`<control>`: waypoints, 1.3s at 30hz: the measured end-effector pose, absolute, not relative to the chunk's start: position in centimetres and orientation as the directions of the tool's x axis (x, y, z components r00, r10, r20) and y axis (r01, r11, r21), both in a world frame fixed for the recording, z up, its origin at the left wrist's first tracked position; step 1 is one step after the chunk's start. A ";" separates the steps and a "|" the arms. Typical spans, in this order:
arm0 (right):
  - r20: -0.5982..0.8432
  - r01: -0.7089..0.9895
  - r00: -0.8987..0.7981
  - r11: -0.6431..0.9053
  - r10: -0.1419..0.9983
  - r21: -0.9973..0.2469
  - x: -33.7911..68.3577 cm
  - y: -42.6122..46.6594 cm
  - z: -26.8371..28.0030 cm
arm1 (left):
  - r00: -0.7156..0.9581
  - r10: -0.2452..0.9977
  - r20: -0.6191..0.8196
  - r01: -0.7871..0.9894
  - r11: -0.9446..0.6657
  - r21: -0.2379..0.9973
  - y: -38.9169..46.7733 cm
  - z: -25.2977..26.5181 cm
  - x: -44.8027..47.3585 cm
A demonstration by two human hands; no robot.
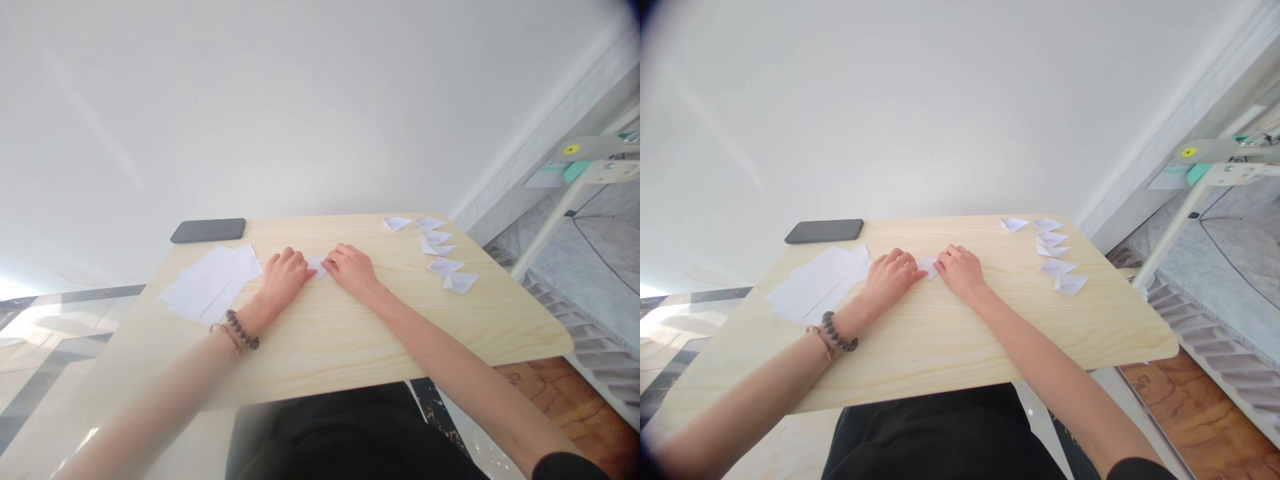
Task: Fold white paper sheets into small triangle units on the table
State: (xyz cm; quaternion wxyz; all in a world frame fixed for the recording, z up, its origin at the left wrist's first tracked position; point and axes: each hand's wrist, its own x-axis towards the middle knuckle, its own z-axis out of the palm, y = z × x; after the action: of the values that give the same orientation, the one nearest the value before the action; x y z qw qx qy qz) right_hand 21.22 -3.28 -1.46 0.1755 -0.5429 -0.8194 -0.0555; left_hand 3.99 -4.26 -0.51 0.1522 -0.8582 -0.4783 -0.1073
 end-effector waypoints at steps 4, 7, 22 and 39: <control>0.354 0.923 -0.344 0.382 0.870 -0.044 21.1 -3.4 -1.4 | 0.504 0.799 0.327 0.863 -0.467 -0.191 -4.4 -0.4 4.4; 0.352 0.935 -0.330 0.356 0.876 -0.008 21.1 -3.5 -1.3 | 0.481 0.816 0.321 0.876 -0.438 -0.201 -4.6 -0.3 4.6; 0.350 0.945 -0.315 0.325 0.882 0.032 20.8 -3.8 -1.2 | 0.420 0.852 0.313 0.905 -0.420 -0.070 -4.9 -0.6 4.5; 0.322 0.940 -0.301 0.335 0.898 -0.057 21.0 -3.8 -1.3 | 0.450 0.846 0.286 0.872 -0.485 0.063 -3.7 -1.1 4.0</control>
State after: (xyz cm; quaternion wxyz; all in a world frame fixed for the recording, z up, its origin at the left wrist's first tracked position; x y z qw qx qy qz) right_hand 20.96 -3.79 -1.29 0.1497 -0.5721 -0.8033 -0.0709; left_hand 4.01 -3.74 -1.10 0.0466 -0.8502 -0.5053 -0.1403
